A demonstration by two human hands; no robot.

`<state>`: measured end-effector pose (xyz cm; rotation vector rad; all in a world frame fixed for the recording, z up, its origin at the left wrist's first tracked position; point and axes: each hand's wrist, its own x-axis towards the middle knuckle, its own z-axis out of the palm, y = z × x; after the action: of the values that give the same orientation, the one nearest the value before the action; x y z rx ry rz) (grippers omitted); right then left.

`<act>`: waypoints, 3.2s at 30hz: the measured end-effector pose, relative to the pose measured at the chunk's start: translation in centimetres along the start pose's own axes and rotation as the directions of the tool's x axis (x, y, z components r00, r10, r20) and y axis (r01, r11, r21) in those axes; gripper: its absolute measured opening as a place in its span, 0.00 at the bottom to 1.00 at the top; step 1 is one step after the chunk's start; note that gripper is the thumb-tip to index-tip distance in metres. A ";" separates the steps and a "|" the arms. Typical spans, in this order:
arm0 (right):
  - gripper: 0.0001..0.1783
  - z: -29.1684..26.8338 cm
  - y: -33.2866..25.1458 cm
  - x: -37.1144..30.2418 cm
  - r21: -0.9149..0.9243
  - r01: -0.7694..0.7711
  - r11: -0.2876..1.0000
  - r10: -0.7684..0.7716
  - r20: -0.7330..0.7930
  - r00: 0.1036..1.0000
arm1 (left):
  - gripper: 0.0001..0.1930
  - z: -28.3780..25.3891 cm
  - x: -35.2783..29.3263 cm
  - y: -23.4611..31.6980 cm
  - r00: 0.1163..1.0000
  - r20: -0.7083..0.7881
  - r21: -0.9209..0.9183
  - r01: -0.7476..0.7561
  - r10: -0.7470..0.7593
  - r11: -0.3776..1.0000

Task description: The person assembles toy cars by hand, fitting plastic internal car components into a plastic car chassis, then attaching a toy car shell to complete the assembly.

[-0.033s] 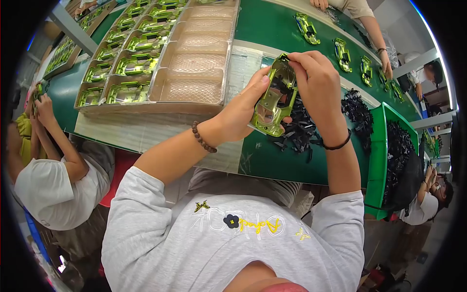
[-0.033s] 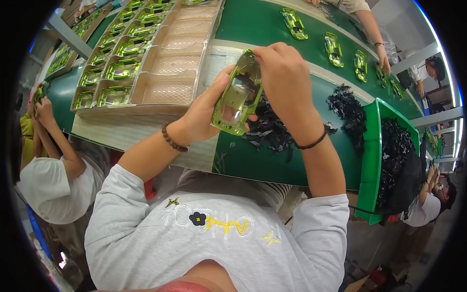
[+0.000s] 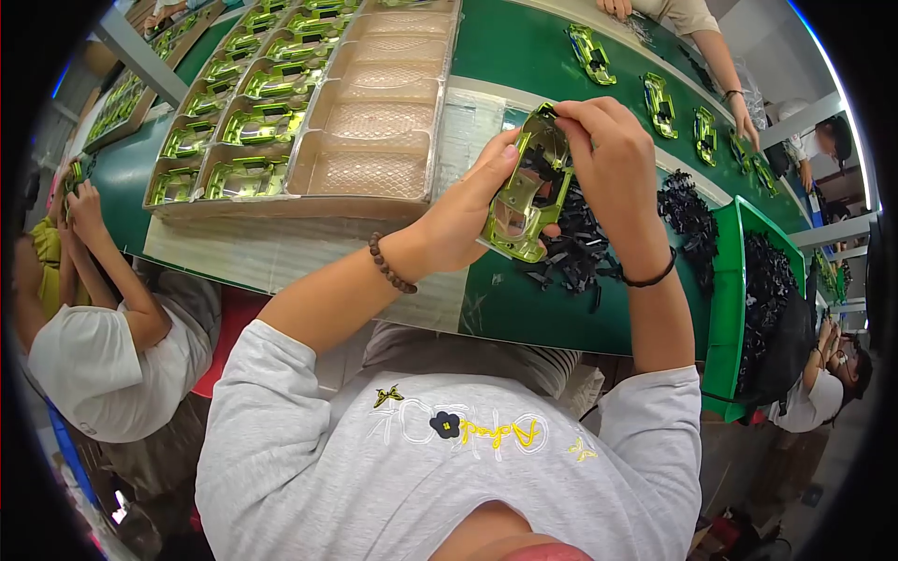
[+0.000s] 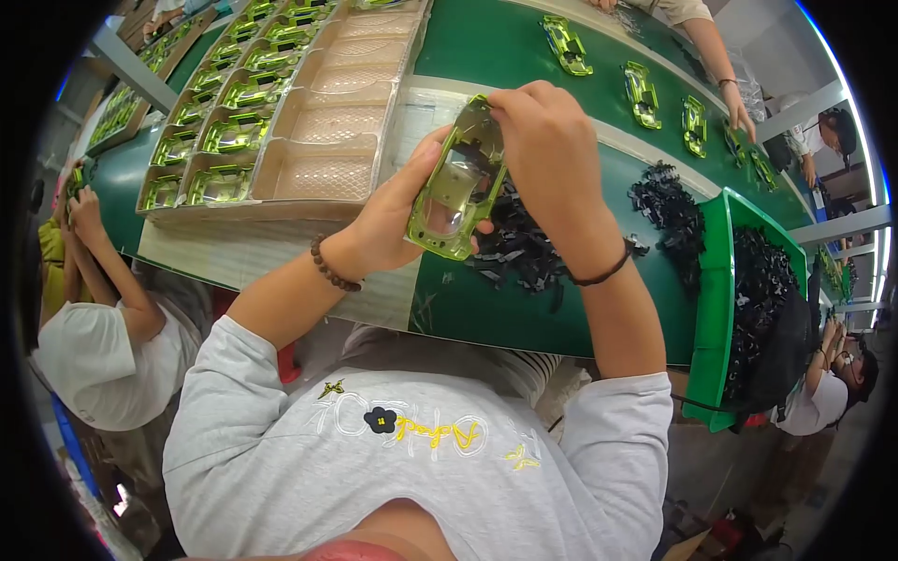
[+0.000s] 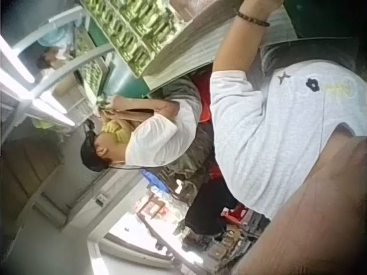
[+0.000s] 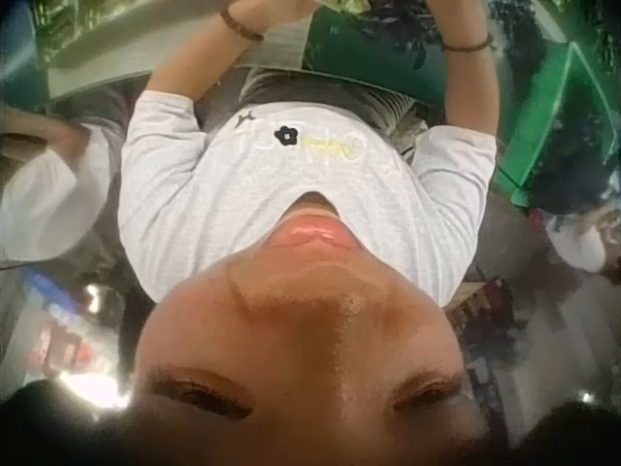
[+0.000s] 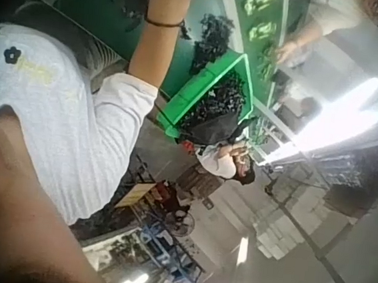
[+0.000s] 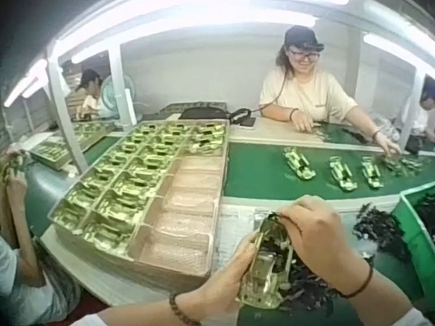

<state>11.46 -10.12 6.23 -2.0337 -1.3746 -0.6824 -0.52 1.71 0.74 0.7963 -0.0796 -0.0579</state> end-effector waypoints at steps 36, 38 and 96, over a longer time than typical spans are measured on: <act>0.15 17.4 18.5 9.0 0.651 -0.703 -0.288 0.776 0.588 0.227 | 0.27 -22.3 24.6 20.7 0.553 -0.644 0.722 0.669 0.529 0.179; 0.19 14.2 15.7 7.5 0.546 -0.834 0.085 0.785 0.479 0.393 | 0.26 -21.6 23.5 20.7 0.517 -0.572 0.769 0.608 0.637 0.197; 0.08 -2.9 11.6 -7.5 -0.081 -0.265 0.961 0.276 0.376 0.885 | 0.16 -1.0 0.3 0.7 0.992 -0.124 0.107 -0.006 0.019 0.994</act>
<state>19.52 -20.44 0.93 -2.4130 -1.2478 -0.1823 -0.12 2.89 0.53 0.9045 0.0312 0.0085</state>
